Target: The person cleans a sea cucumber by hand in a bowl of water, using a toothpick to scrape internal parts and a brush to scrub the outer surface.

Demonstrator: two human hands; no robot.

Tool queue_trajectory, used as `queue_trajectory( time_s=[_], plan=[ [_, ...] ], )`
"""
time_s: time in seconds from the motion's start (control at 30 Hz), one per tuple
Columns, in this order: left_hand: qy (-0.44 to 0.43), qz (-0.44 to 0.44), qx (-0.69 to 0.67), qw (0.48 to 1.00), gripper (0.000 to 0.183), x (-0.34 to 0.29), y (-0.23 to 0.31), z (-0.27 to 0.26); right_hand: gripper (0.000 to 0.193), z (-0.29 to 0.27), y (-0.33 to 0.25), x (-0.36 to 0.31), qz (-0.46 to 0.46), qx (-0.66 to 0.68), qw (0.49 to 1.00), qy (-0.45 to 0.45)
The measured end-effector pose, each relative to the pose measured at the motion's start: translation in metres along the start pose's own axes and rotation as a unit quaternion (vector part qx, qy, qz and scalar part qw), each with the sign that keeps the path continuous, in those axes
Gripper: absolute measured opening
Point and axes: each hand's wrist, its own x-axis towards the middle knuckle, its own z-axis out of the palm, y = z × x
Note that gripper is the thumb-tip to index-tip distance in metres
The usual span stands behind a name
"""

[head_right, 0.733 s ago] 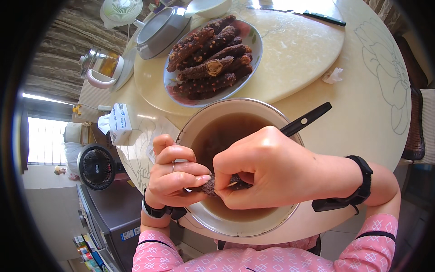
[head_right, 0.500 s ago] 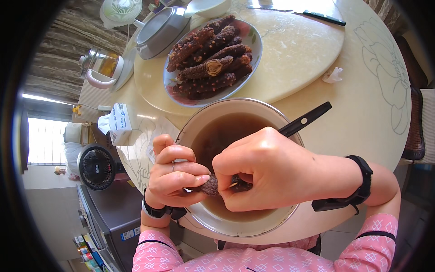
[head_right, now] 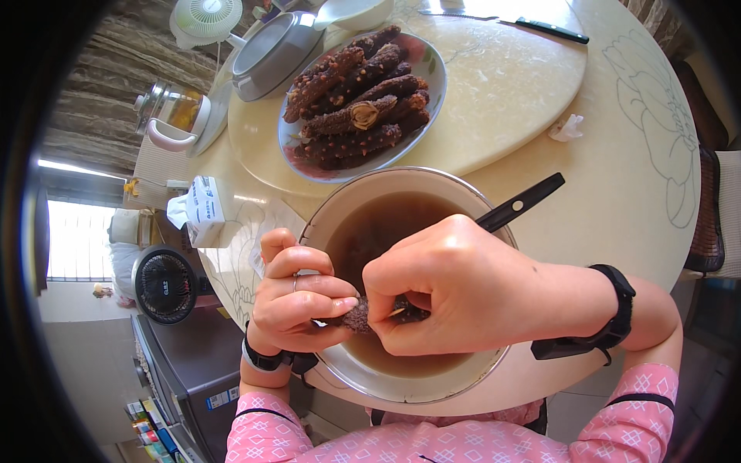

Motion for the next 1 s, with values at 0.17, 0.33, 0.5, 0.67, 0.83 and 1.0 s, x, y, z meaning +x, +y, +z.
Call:
queue_trajectory(
  time_s=[0.17, 0.33, 0.5, 0.67, 0.83, 1.0],
  plan=[
    [-0.004, -0.008, 0.003, 1.0, 0.031, -0.0012, 0.0004, -0.0006, 0.009, -0.0013, -0.0002, 0.0003, -0.001, -0.005, 1.0, -0.003],
    [-0.005, -0.002, 0.004, 1.0, 0.031, -0.0001, 0.0, -0.0011, 0.008, -0.0007, -0.0004, 0.0003, 0.0, 0.0, 1.0, -0.003],
    [-0.006, -0.004, 0.003, 1.0, 0.031, 0.0002, -0.0002, -0.0013, 0.008, 0.0001, 0.0007, 0.0, -0.004, 0.005, 1.0, 0.006],
    [-0.006, -0.003, -0.001, 1.0, 0.031, 0.0009, -0.0006, -0.0016, 0.011, -0.0016, 0.0029, 0.0012, -0.029, -0.02, 0.999, 0.002],
    [-0.005, -0.006, -0.005, 1.0, 0.03, 0.0006, -0.0002, -0.0016, 0.009, -0.0001, 0.0009, 0.0002, -0.005, 0.001, 1.0, 0.008],
    [-0.003, -0.009, -0.009, 1.0, 0.031, 0.0016, -0.0003, -0.0002, 0.012, -0.0015, 0.0019, 0.0009, -0.029, -0.017, 0.999, 0.015]
  ],
)
